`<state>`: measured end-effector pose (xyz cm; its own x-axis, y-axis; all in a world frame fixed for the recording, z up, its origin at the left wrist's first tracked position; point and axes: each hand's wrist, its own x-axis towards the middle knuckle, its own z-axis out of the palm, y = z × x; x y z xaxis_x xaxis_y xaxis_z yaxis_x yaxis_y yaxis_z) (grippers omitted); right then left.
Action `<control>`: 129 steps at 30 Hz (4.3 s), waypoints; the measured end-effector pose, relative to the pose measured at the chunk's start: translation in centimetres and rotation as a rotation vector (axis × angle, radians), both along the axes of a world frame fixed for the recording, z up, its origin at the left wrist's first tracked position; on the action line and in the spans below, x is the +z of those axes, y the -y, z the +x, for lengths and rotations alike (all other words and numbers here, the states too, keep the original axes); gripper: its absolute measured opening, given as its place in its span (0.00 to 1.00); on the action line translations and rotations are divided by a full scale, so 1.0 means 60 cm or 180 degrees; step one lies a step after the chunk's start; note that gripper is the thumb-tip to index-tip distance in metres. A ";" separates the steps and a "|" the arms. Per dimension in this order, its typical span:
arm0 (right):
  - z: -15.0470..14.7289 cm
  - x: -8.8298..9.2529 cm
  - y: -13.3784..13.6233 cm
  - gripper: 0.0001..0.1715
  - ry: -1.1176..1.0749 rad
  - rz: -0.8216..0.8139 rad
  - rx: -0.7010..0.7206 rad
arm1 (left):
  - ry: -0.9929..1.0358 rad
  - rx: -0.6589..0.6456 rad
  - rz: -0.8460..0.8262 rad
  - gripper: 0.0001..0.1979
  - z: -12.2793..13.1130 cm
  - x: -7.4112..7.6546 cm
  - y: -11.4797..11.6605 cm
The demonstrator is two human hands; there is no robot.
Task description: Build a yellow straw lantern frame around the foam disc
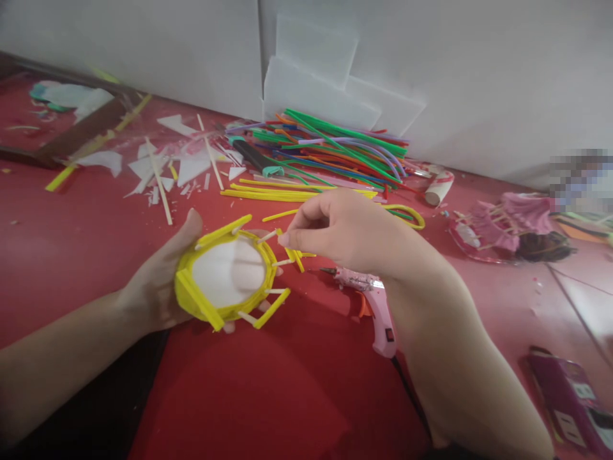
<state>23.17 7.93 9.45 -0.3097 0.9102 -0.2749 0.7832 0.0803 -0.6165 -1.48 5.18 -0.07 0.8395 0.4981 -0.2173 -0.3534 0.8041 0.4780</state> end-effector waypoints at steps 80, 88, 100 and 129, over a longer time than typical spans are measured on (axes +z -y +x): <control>-0.004 0.017 0.011 0.21 -0.0206 -0.0247 0.0048 | 0.0322 0.0118 -0.0035 0.42 -0.006 -0.005 -0.001; -0.003 0.016 0.011 0.23 -0.0198 -0.0236 0.0074 | 0.0282 0.0100 -0.0054 0.42 -0.005 -0.002 -0.002; 0.002 0.024 0.013 0.22 -0.0247 -0.0086 -0.0027 | 0.0055 0.0275 0.0131 0.32 -0.003 0.005 0.005; 0.009 0.003 0.036 0.08 -0.0247 0.2082 -0.0321 | -0.0027 0.1384 -0.0865 0.19 -0.010 0.020 -0.006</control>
